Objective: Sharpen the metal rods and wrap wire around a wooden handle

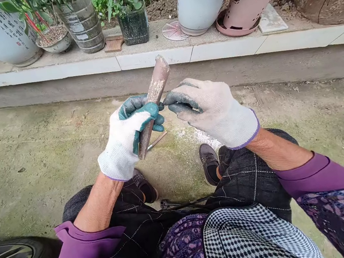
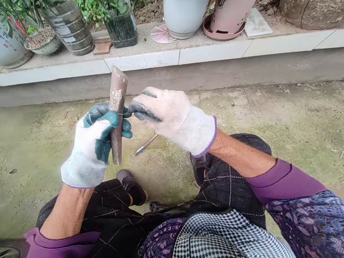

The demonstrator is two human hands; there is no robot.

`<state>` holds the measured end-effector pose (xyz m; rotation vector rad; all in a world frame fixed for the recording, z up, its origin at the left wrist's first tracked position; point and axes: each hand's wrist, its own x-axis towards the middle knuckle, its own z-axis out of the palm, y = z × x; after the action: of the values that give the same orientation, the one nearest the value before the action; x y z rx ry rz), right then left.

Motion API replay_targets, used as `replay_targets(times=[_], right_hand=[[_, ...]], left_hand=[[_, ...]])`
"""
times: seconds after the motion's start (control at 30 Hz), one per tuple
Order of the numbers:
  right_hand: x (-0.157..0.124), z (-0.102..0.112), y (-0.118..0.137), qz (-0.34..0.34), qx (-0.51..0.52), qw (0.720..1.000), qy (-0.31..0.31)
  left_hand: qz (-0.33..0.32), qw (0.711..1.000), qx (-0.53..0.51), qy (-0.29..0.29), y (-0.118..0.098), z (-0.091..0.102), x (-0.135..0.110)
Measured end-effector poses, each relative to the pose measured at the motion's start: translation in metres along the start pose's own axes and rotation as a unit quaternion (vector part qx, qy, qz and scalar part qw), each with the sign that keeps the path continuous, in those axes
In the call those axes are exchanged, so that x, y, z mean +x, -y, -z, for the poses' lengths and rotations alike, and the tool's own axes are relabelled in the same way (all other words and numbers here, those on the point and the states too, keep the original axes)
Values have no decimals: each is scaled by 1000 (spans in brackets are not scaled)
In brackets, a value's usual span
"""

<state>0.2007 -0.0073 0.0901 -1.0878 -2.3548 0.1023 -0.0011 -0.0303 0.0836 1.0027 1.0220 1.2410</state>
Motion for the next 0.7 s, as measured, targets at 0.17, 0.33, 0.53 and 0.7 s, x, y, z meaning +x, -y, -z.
replay_targets(times=[0.17, 0.33, 0.53, 0.7], right_hand=[[-1, -1, 2, -4, 16, 1000, -5], [0, -3, 5, -4, -4, 1000, -8], [1, -5, 4, -18, -39, 999, -28], [1, -8, 6, -26, -18, 999, -38]], left_hand=[[7, 1000, -11, -13, -2, -1, 0], [29, 999, -36, -20, -3, -3, 1], [58, 997, -37, -20, -2, -5, 2], [88, 994, -60, -33, -2, -4, 4]])
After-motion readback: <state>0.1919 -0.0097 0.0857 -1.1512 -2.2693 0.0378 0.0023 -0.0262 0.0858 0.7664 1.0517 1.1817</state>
